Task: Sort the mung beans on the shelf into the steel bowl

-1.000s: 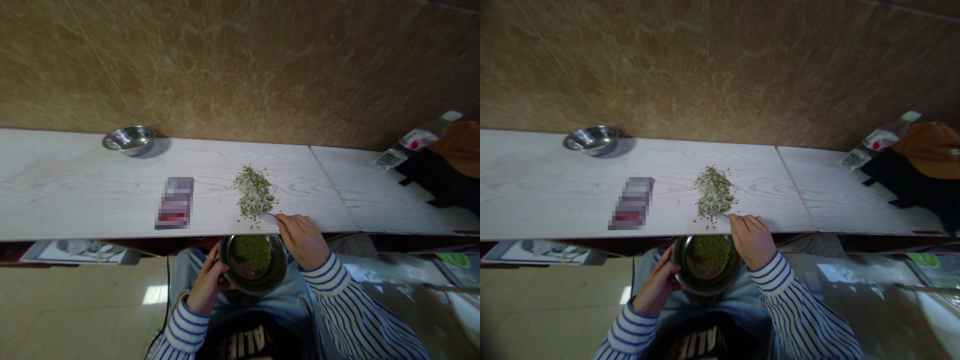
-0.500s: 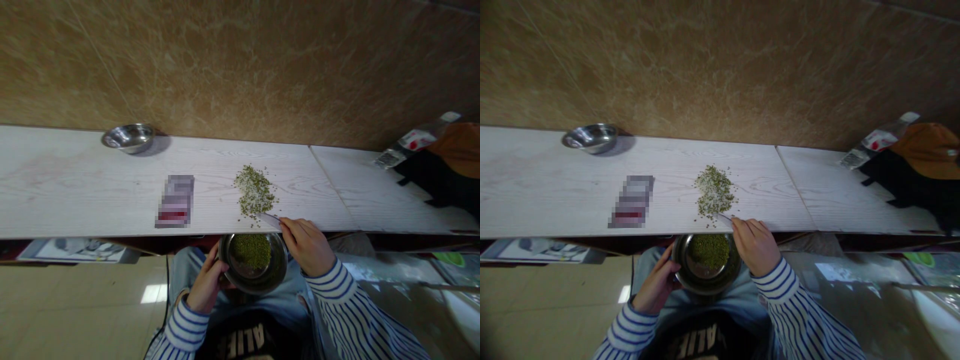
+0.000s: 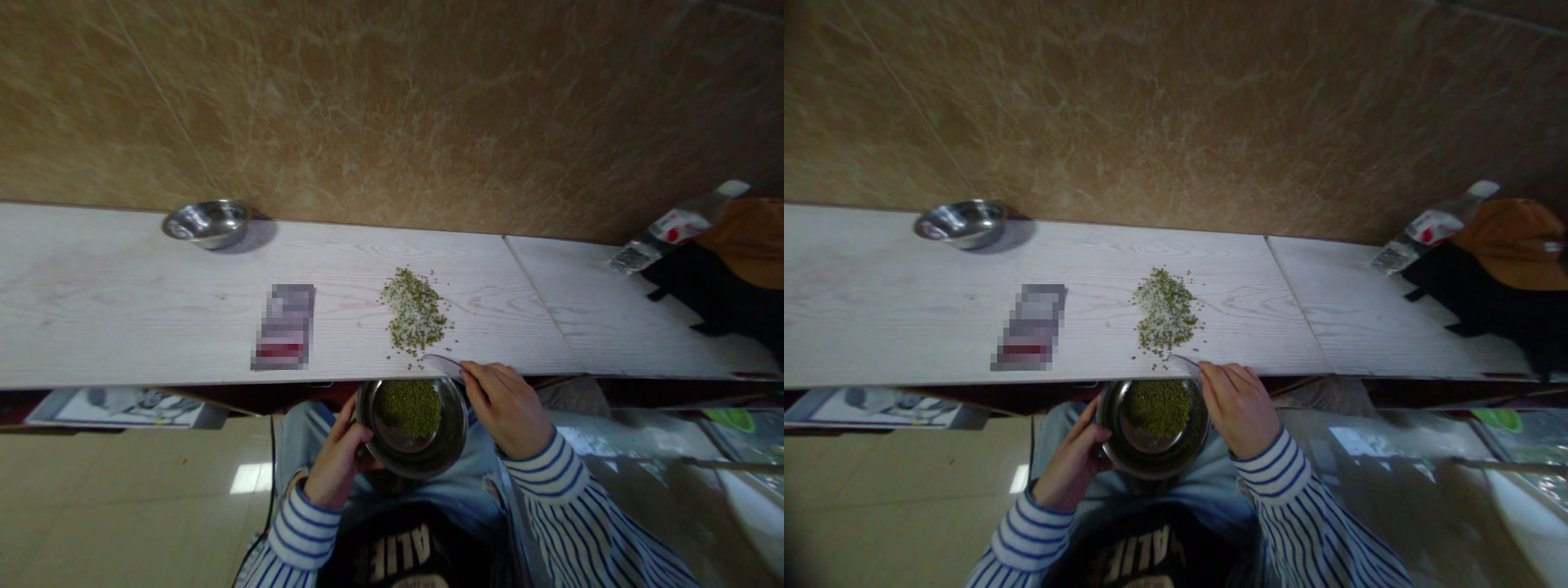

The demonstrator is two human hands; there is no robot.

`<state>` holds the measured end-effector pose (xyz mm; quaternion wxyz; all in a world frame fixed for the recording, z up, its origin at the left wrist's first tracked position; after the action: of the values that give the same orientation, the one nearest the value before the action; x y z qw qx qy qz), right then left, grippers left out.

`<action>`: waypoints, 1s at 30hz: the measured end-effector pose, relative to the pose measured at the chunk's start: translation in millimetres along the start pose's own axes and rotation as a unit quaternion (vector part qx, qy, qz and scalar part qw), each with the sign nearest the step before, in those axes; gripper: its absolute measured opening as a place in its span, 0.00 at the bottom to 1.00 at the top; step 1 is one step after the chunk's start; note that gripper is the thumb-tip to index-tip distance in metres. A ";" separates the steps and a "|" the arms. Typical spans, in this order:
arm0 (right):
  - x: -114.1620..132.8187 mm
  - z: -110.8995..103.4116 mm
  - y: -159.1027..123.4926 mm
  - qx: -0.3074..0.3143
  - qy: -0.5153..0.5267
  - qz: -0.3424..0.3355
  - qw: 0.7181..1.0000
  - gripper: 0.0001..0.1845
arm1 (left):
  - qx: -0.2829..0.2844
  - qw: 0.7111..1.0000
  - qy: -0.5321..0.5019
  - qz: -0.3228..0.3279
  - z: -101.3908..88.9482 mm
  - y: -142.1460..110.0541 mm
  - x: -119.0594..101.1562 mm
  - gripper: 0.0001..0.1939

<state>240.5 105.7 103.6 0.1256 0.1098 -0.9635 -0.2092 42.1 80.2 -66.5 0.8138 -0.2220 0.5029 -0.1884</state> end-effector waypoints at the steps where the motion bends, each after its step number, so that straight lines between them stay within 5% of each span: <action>1: 0.6 0.7 -0.4 0.000 0.002 -0.001 1.000 0.11 | 0.000 1.000 0.001 -0.001 0.0 -0.1 0.1 0.36; 30: -4.6 5.5 5.4 -0.024 0.030 0.021 0.999 0.12 | -0.008 1.000 0.014 0.001 -5.9 -0.6 -1.8 0.35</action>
<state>242.4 113.8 100.2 0.1614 0.0926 -0.9561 -0.2263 35.9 79.7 -67.2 0.8054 -0.2253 0.5156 -0.1862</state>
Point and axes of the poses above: each hand's wrist, its own y-axis towards the middle knuckle, its own z-axis out of the palm, x = y × z, the point moved 10 cm from there along y, towards the middle knuckle, and after that the axes turned 7 degrees about z, right-handed, at the moved point
